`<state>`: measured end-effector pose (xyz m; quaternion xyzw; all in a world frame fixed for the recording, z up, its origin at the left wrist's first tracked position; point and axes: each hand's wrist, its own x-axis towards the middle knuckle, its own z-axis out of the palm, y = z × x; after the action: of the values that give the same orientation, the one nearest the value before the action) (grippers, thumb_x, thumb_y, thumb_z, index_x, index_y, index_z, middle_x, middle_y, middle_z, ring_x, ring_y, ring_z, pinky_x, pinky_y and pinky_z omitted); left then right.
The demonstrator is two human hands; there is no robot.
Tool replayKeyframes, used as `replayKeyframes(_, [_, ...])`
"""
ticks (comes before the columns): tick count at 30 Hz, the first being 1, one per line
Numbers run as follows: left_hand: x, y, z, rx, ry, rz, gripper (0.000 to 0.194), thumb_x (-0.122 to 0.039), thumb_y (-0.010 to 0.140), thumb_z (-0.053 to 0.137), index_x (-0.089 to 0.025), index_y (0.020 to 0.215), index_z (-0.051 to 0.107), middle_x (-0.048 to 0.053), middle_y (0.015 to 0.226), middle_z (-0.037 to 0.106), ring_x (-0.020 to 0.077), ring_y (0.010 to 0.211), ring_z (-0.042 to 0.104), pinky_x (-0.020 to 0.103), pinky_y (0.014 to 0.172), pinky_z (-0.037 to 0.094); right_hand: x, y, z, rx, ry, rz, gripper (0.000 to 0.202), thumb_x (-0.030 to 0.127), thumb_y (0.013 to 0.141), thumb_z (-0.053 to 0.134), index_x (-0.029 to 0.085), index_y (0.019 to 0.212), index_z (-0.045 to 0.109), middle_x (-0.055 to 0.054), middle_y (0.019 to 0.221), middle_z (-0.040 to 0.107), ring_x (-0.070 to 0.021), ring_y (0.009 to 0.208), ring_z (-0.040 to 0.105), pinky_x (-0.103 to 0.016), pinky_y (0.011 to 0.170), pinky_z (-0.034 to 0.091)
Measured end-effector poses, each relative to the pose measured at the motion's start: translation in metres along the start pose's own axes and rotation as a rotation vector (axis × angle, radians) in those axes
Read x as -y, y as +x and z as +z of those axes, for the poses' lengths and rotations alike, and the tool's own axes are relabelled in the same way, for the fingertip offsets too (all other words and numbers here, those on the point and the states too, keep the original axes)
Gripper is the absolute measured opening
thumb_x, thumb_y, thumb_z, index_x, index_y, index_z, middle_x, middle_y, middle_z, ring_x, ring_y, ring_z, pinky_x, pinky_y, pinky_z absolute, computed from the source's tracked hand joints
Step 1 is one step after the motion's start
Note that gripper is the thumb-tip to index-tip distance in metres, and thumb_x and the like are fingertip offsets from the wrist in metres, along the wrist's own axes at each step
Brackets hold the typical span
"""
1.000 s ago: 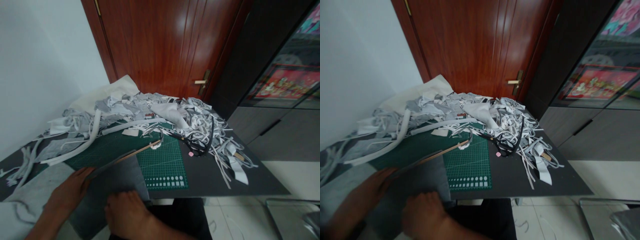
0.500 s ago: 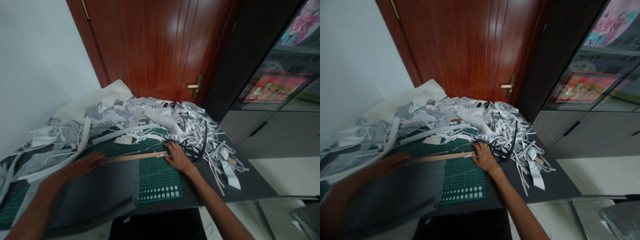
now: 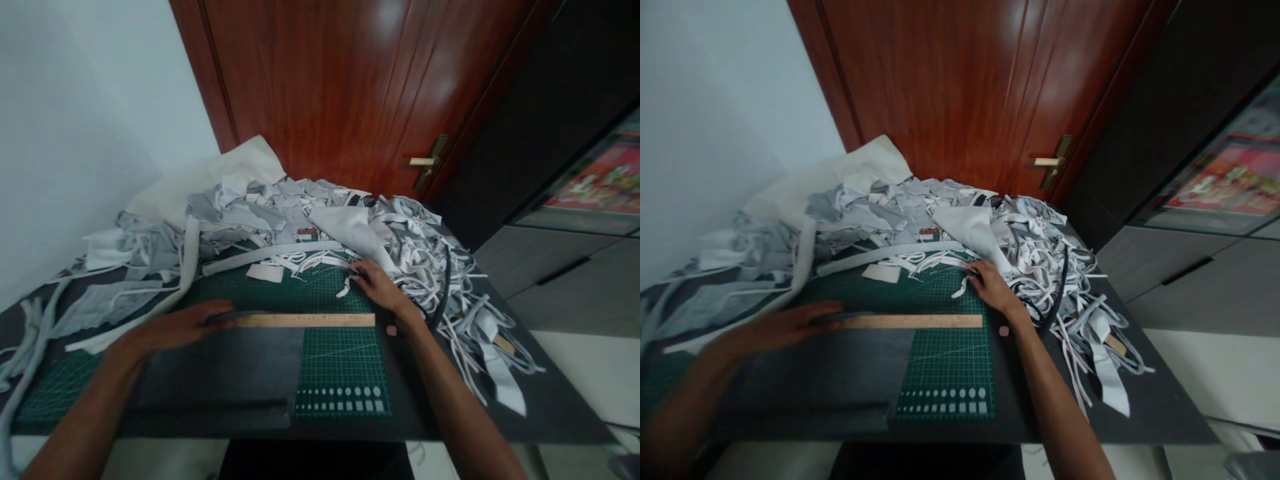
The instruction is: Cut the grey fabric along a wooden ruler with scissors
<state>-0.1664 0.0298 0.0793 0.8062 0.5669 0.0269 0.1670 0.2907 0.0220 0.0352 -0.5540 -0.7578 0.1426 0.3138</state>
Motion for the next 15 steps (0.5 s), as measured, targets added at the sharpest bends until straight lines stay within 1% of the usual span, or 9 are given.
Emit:
replayKeyframes(1, [-0.013,0.004,0.001,0.158,-0.101,0.079,0.062,-0.077,0.089,0.048,-0.026,0.105,0.080,0.004,0.116,0.080,0.0258,0.112,0.073,0.032,0.099,0.056,0.008,-0.010,-0.007,-0.038,0.093,-0.001,0.030,0.020,0.106,0.045,0.017,0.129,0.064,-0.013,0.125,0.069,-0.0239,0.114,0.066,-0.039,0.101,0.054])
replayKeyframes(2, [-0.023,0.009,0.003,0.260,-0.174,0.133,0.059,-0.072,0.091,0.048,-0.025,0.108,0.079,0.006,0.120,0.079,0.0273,0.116,0.072,0.034,0.102,0.055,0.018,-0.024,-0.014,-0.088,0.165,-0.001,0.031,0.024,0.110,0.039,0.020,0.128,0.064,-0.011,0.126,0.069,-0.0235,0.115,0.067,-0.038,0.100,0.055])
replayKeyframes(4, [-0.039,0.018,0.009,0.321,-0.242,0.197,0.053,-0.064,0.094,0.051,-0.022,0.113,0.077,0.008,0.123,0.078,0.0285,0.118,0.070,0.036,0.105,0.052,0.042,-0.059,-0.022,0.014,0.199,-0.057,0.031,0.031,0.112,0.038,0.024,0.132,0.062,-0.009,0.131,0.068,-0.0236,0.124,0.065,-0.039,0.106,0.053])
replayKeyframes(5, [-0.044,0.023,0.013,0.345,-0.247,0.227,0.052,-0.062,0.096,0.050,-0.021,0.113,0.077,0.008,0.121,0.078,0.0284,0.118,0.069,0.036,0.105,0.052,0.053,-0.078,-0.023,0.090,0.136,-0.113,0.031,0.034,0.111,0.046,0.026,0.137,0.060,-0.009,0.136,0.066,-0.0248,0.129,0.062,-0.041,0.111,0.051])
replayKeyframes(6, [-0.049,0.027,0.018,0.373,-0.244,0.262,0.052,-0.061,0.098,0.048,-0.021,0.112,0.077,0.008,0.119,0.078,0.0279,0.116,0.069,0.035,0.104,0.052,0.063,-0.096,-0.020,0.148,0.029,-0.151,0.037,0.036,0.108,0.055,0.027,0.144,0.057,-0.010,0.143,0.063,-0.0271,0.135,0.058,-0.045,0.116,0.048])
replayKeyframes(8, [-0.060,0.035,0.026,0.407,-0.238,0.332,0.053,-0.061,0.102,0.045,-0.020,0.113,0.076,0.008,0.118,0.077,0.0263,0.115,0.069,0.032,0.103,0.051,0.075,-0.124,-0.009,0.179,-0.197,-0.169,0.050,0.031,0.104,0.062,0.027,0.152,0.051,-0.012,0.149,0.060,-0.0311,0.137,0.055,-0.051,0.116,0.046])
replayKeyframes(10, [-0.073,0.042,0.032,0.425,-0.259,0.381,0.054,-0.061,0.103,0.045,-0.019,0.116,0.075,0.007,0.117,0.077,0.0252,0.112,0.068,0.029,0.100,0.051,0.075,-0.138,0.004,0.152,-0.363,-0.158,0.049,0.022,0.104,0.058,0.025,0.153,0.051,-0.014,0.145,0.062,-0.0324,0.132,0.058,-0.054,0.114,0.046])
replayKeyframes(12, [-0.087,0.047,0.037,0.453,-0.298,0.413,0.053,-0.060,0.105,0.043,-0.018,0.116,0.074,0.005,0.113,0.077,0.0237,0.107,0.068,0.027,0.094,0.051,0.065,-0.141,0.014,0.127,-0.461,-0.165,0.042,0.015,0.105,0.051,0.022,0.147,0.057,-0.014,0.134,0.067,-0.0316,0.122,0.063,-0.055,0.110,0.049])
replayKeyframes(15, [-0.103,0.055,0.042,0.486,-0.361,0.455,0.051,-0.057,0.106,0.042,-0.016,0.111,0.074,0.004,0.105,0.076,0.0214,0.096,0.067,0.026,0.085,0.050,0.045,-0.140,0.013,0.129,-0.494,-0.186,0.039,0.012,0.105,0.048,0.019,0.141,0.061,-0.013,0.123,0.070,-0.0296,0.111,0.068,-0.051,0.100,0.055])
